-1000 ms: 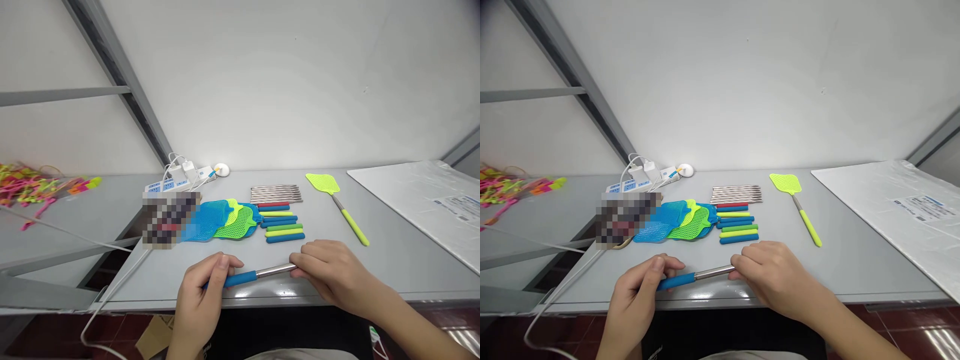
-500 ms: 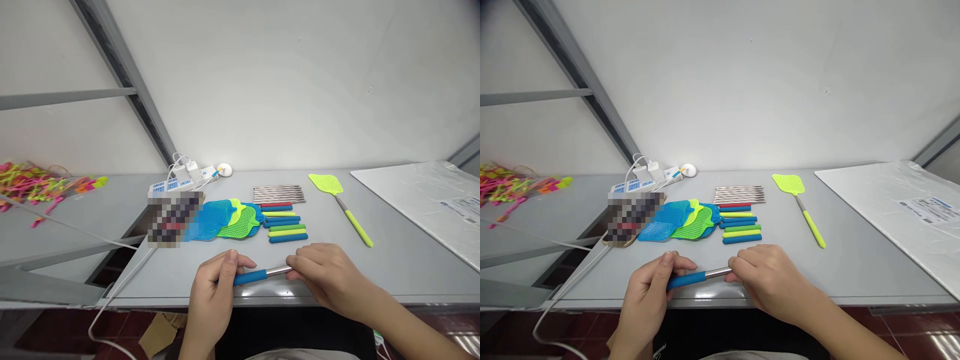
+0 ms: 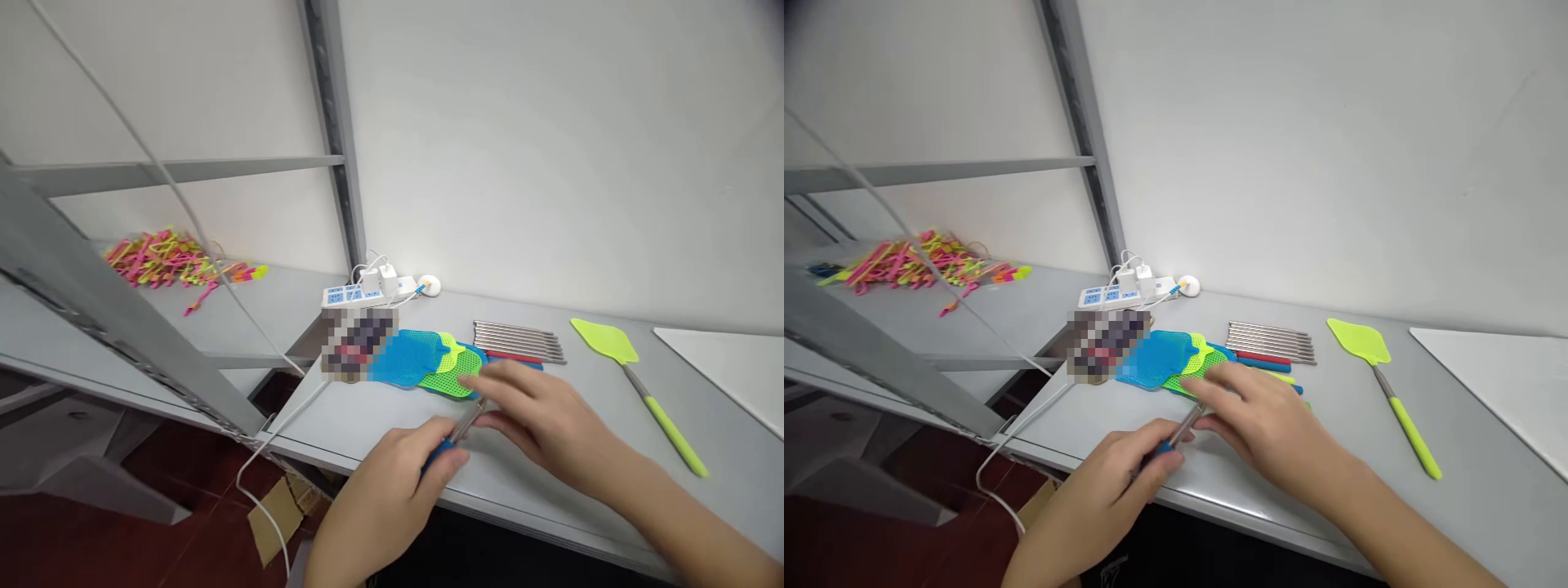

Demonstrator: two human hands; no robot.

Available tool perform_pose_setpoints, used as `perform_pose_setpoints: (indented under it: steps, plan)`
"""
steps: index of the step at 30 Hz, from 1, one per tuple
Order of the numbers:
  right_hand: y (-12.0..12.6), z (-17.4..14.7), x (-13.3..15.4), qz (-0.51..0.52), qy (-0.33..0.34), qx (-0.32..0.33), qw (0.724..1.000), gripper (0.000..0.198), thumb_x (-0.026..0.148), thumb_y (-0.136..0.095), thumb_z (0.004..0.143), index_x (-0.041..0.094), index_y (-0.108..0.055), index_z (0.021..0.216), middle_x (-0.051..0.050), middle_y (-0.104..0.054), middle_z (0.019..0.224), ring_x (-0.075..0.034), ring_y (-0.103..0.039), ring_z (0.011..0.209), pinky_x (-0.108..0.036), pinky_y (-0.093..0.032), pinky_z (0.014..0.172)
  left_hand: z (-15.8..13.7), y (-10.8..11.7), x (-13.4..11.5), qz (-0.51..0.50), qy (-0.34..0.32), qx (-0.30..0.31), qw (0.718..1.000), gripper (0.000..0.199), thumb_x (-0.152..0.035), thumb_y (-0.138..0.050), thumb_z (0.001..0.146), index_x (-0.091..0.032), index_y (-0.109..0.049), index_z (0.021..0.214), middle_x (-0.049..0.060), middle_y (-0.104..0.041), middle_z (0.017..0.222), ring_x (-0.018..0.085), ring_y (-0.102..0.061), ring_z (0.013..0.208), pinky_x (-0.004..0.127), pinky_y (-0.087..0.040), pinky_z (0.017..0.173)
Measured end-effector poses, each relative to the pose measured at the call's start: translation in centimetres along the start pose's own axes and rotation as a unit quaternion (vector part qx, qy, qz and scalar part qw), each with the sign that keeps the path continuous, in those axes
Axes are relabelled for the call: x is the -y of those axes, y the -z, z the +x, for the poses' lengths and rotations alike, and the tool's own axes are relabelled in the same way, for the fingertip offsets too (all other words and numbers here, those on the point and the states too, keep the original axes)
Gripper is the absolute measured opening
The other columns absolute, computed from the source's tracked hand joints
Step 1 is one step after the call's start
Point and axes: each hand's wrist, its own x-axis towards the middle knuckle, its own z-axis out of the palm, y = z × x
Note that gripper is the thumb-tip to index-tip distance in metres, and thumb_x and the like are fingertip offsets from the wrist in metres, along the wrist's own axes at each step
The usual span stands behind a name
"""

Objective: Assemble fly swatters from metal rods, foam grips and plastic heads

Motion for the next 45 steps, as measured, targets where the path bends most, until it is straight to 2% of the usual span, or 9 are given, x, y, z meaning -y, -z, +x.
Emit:
perform_pose_setpoints:
  steps: [3, 7, 11, 16, 31, 37, 40, 43, 45]
  plan:
    - [-3.0, 2.5, 0.4, 0.038, -0.092, -0.039, 0.994, 0.072, 0.037, -0.058, 0.094, 0.023, -0.02, 0.153, -0.018, -0.046, 0.142, -0.028, -0.05, 0.128, -0.046, -0.049, 0.097, -0.7, 1.3, 1.3, -0.038, 0.042, -0.102, 0.993, 0.026, -0.04, -0.046, 0.099, -0.028, -0.068, 0.102, 0.0, -0.066, 0.075, 0.018, -0.059, 0.068, 0.025, -0.041, 0.059]
    - [-7.5, 5.2, 1.3, -0.074, -0.109, 0.065, 0.989, 0.07, 0.037, -0.056, 0.093, 0.014, -0.026, 0.152, -0.021, -0.032, 0.156, -0.036, -0.03, 0.144, -0.059, -0.036, 0.11, -1.4, 3.0, 2.6, -0.1, 0.09, -0.188, 0.973, 0.033, -0.047, -0.041, 0.1, -0.028, -0.062, 0.118, -0.003, -0.052, 0.064, 0.015, -0.045, 0.056, 0.023, -0.034, 0.05]
    - [-10.5, 7.2, 2.3, -0.134, -0.085, 0.148, 0.976, 0.071, 0.045, -0.049, 0.095, 0.003, -0.032, 0.15, -0.023, -0.022, 0.16, -0.039, -0.017, 0.148, -0.062, -0.024, 0.115, -1.3, 3.5, 2.6, -0.11, 0.085, -0.153, 0.978, 0.034, -0.048, -0.043, 0.099, -0.026, -0.065, 0.113, -0.004, -0.046, 0.063, 0.015, -0.043, 0.058, 0.023, -0.035, 0.053]
    - [-11.9, 7.6, 2.5, -0.162, -0.087, 0.18, 0.966, 0.063, 0.04, -0.043, 0.098, 0.001, -0.038, 0.148, -0.026, -0.028, 0.156, -0.041, -0.025, 0.145, -0.064, -0.026, 0.112, -1.6, 3.1, 2.4, -0.149, 0.078, -0.096, 0.981, 0.038, -0.05, -0.042, 0.098, -0.027, -0.066, 0.117, -0.005, -0.037, 0.057, 0.014, -0.035, 0.052, 0.023, -0.031, 0.048]
    - [-8.9, 1.8, 1.6, -0.168, 0.082, 0.053, 0.981, 0.033, 0.019, -0.044, 0.099, 0.014, -0.062, 0.126, -0.013, -0.067, 0.127, -0.029, -0.054, 0.125, -0.061, -0.018, 0.117, -1.6, 2.9, 1.5, -0.167, 0.062, -0.02, 0.984, 0.04, -0.048, -0.048, 0.097, -0.02, -0.07, 0.114, -0.002, -0.051, 0.06, 0.013, -0.046, 0.055, 0.02, -0.039, 0.049]
    - [-3.4, -0.9, 0.4, -0.093, -0.039, -0.123, 0.987, 0.026, 0.01, -0.051, 0.095, 0.022, -0.066, 0.112, -0.003, -0.074, 0.106, -0.018, -0.067, 0.098, -0.052, -0.028, 0.114, -1.7, 1.8, 1.1, -0.18, 0.067, -0.038, 0.981, 0.038, -0.052, -0.053, 0.092, -0.023, -0.074, 0.105, -0.002, -0.05, 0.055, 0.015, -0.049, 0.055, 0.021, -0.041, 0.048]
    - [-1.5, -3.2, 0.0, -0.012, -0.25, -0.34, 0.907, 0.013, 0.02, -0.068, 0.085, 0.022, -0.068, 0.098, -0.002, -0.073, 0.091, -0.019, -0.066, 0.084, -0.042, -0.047, 0.094, -1.5, 1.3, 1.0, -0.175, 0.071, -0.045, 0.981, 0.038, -0.052, -0.053, 0.092, -0.023, -0.075, 0.104, -0.002, -0.05, 0.056, 0.014, -0.049, 0.054, 0.02, -0.041, 0.048]
    - [-0.8, -5.8, 0.4, 0.208, -0.44, -0.528, 0.696, 0.014, 0.032, -0.069, 0.082, 0.02, -0.064, 0.088, -0.002, -0.068, 0.083, -0.02, -0.065, 0.075, -0.034, -0.051, 0.067, -0.8, 0.4, 0.7, -0.155, 0.074, -0.03, 0.985, 0.037, -0.052, -0.053, 0.092, -0.023, -0.074, 0.104, 0.0, -0.056, 0.061, 0.015, -0.053, 0.059, 0.021, -0.043, 0.05]
    - [-0.4, -7.0, 1.0, 0.321, -0.471, -0.555, 0.605, 0.018, 0.037, -0.062, 0.085, 0.02, -0.06, 0.081, -0.002, -0.065, 0.076, -0.02, -0.063, 0.065, -0.033, -0.048, 0.055, -0.1, -0.6, 0.3, -0.133, 0.067, -0.004, 0.989, 0.036, -0.051, -0.052, 0.093, -0.025, -0.074, 0.104, 0.001, -0.063, 0.069, 0.017, -0.059, 0.067, 0.022, -0.047, 0.055]
